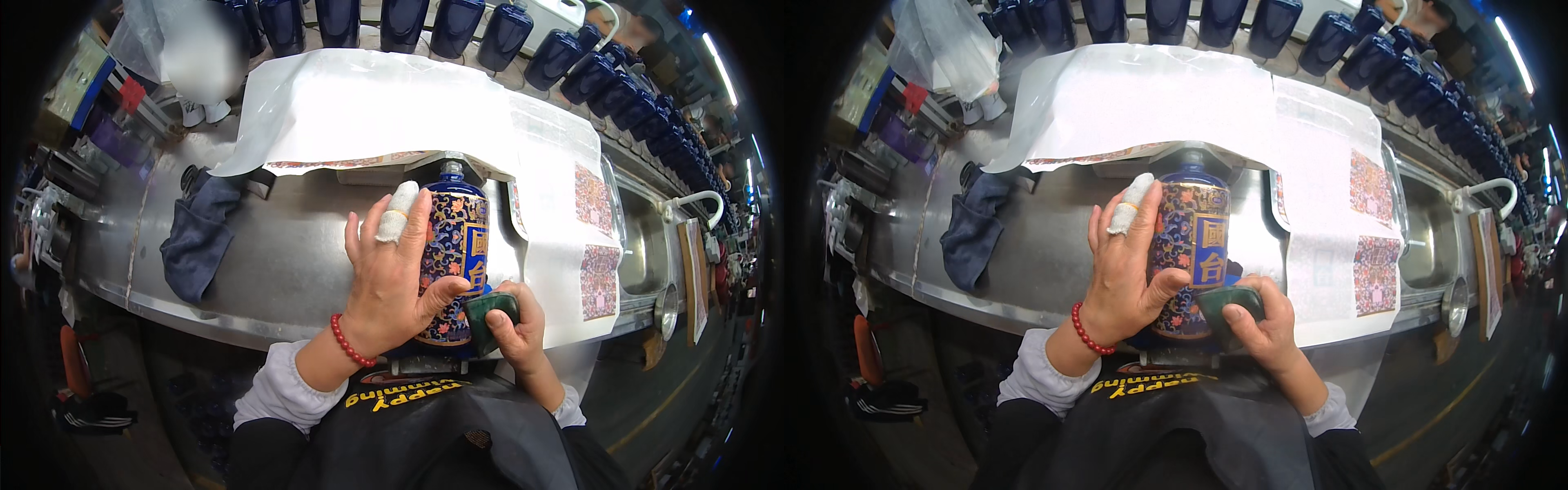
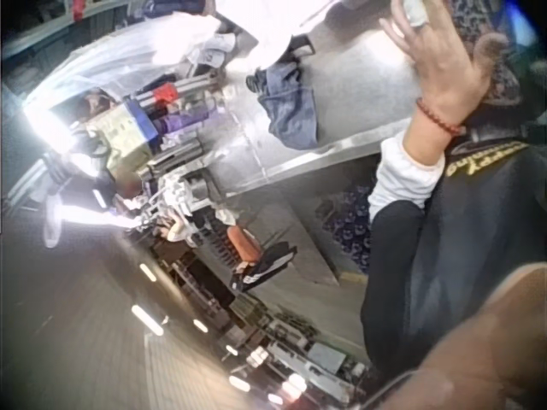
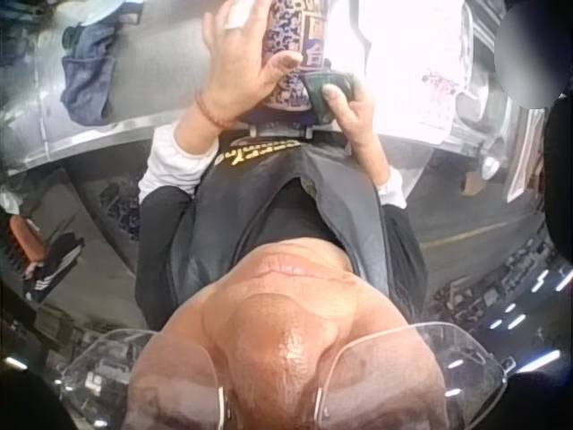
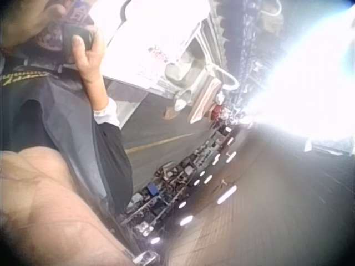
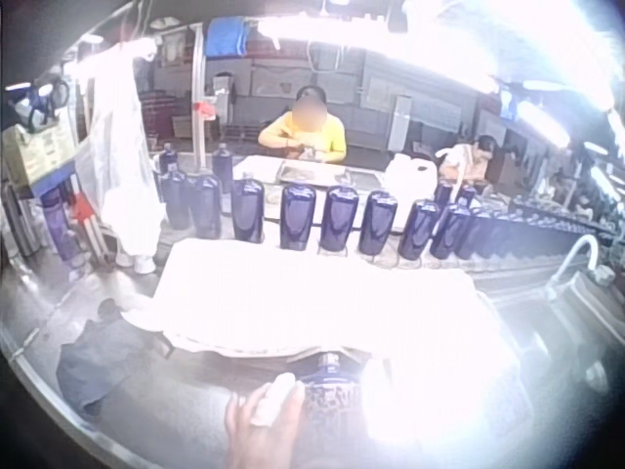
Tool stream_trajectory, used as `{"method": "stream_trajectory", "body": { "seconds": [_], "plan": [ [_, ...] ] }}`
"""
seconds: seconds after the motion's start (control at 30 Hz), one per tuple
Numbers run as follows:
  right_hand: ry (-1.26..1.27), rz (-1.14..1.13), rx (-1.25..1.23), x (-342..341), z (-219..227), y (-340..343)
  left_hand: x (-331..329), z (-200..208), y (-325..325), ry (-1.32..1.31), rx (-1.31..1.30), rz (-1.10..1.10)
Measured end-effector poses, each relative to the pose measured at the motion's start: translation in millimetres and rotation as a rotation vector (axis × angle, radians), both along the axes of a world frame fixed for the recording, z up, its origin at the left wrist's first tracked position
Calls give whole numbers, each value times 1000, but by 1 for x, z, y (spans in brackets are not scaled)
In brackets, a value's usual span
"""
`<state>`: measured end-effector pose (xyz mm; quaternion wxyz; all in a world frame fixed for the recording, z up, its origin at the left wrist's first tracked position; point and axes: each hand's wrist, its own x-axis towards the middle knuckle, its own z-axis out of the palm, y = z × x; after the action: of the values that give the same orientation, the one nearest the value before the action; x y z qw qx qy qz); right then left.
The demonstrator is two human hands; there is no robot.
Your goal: The person applies decorative labels to blue bottles using a green squeegee tool. They smooth the label onto the bottle surface, rotate the bottle to cover all sides, and then place the finished bottle aside before picking up another bottle to repeat the process.
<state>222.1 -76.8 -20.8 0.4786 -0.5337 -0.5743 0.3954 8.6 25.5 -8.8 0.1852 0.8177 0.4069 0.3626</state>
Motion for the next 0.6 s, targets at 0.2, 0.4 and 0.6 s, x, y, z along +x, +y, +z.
{"method": "stream_trajectory", "body": {
  "seconds": [0.2,0.4,0.6],
  "plan": [
    [-9,9,2,1,-1,0,-3,1,5,54,30,19],
    [22,9,-15,0,-1,1,-4,2,6,81,37,30],
    [23,10,-12,0,-2,1,-4,-2,7,8,46,58]
  ]
}}
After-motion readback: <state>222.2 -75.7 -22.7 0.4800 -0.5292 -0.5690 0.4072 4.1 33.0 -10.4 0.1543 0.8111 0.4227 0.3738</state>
